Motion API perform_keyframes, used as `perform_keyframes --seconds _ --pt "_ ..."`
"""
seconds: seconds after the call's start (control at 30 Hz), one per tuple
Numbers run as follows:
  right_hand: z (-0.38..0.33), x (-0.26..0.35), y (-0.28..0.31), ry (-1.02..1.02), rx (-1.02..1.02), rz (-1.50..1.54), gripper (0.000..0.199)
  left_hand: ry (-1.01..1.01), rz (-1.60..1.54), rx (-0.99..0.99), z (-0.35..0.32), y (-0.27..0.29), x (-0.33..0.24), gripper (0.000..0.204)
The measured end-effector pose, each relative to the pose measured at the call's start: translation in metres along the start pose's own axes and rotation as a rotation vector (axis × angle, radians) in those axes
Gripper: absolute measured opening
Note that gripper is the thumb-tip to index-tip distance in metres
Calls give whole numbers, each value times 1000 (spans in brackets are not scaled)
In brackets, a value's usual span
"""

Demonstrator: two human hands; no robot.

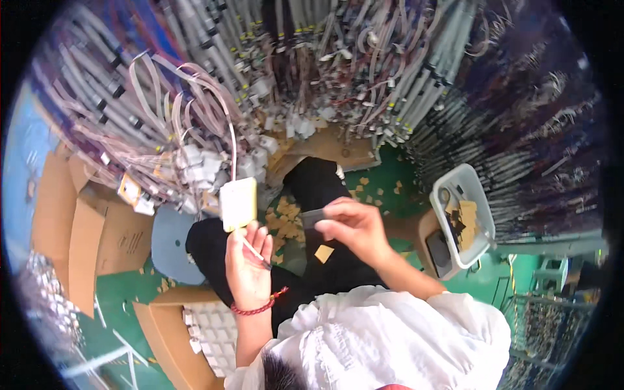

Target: Applying foam pads and securing them with tape to wire harness connectors.

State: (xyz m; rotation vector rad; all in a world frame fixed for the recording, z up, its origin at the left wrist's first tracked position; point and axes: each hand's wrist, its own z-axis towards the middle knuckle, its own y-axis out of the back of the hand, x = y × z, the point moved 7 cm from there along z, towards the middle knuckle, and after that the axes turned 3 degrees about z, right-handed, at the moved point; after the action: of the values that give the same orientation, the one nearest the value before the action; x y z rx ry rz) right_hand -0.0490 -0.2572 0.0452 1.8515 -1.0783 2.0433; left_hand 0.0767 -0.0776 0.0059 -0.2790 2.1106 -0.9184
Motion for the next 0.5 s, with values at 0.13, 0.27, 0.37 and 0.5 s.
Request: perform_keyframes --seconds 0.13,0.27,0.37,0.5 --pt "7 5 -80 318 124 -508 21 -231 337 13 -12 -14 -6 18" --pt "-8 -8 -107 429 226 -615 23 -323 274 29 -14 -9 -14 17" --pt "-9 -15 -108 299 263 -568 23 -349 276 -1 -16 -3 -13 14" --pt "-10 -26 -109 146 356 -408 23 -396 359 -4 -12 -3 -13 14"
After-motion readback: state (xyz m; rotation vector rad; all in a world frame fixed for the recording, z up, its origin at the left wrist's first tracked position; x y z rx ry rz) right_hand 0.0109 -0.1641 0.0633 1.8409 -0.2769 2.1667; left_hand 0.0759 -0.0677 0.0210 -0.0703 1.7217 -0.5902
